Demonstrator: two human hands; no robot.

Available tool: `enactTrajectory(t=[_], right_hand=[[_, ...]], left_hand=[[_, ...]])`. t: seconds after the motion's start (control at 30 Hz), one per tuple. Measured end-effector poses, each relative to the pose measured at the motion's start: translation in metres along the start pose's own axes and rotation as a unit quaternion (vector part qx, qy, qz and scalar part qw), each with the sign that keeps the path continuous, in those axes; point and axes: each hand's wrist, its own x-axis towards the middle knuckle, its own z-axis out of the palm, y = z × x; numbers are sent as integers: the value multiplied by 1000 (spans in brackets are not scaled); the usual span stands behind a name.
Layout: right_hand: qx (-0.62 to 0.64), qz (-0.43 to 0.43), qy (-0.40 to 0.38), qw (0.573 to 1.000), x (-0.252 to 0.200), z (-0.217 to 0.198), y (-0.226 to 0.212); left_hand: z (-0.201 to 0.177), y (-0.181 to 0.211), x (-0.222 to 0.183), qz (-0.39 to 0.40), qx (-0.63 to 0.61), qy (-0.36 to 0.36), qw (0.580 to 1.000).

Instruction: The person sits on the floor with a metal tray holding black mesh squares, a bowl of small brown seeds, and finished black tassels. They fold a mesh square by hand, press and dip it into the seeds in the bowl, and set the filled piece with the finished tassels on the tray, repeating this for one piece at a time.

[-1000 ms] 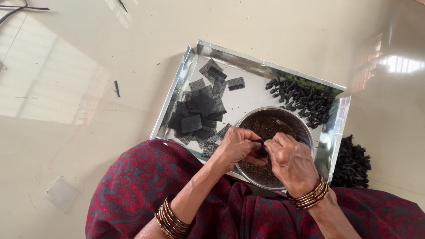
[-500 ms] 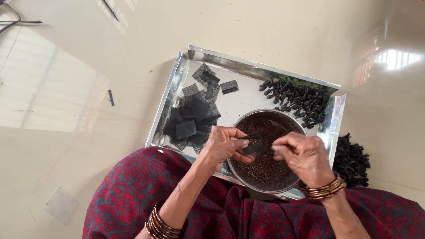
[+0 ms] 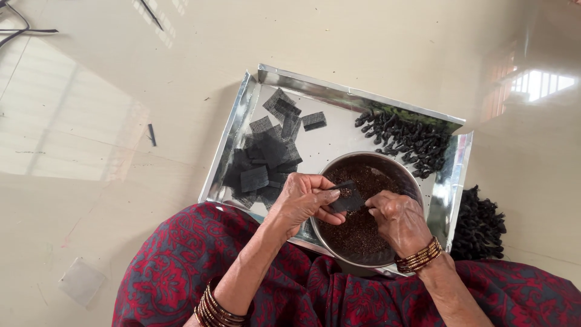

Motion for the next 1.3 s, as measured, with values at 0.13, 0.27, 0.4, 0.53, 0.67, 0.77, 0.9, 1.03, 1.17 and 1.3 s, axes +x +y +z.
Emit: enactTrajectory(t=[0.13,0.27,0.4,0.53,0.67,0.77,0.9,1.03,1.17,1.3], right_hand=[[-6,-41,103,994,-3,7,12],[-31,60,81,994,2,-19,-6],[-31,44,81,995,1,-8,4],[128,36,19,991,9,-15,-7],[287,68,-67,953,10,-15,-9],[353,180,-78,915,10,-12,-7],[363,229,-78,900,13,-21,-15],[310,185,-78,929,15,-12,-7],[235,229,-52,943,10,6,20],[164,194,-59,965,10,13,16]], left_hand=[[5,-6,-4,46,99,40,993],[25,-19,-8,182,462,125,859],[36,-24,-8,305,655,129,679],[35,-17,-10,331,581,153,728],[22,-17,-3,136,305,96,938],[17,-12,-5,64,148,20,987],[8,-3,-5,46,109,9,993],[-48,19,-17,146,299,113,936],[-134,36,-38,76,579,291,758],[-152,25,-29,-34,642,335,689]])
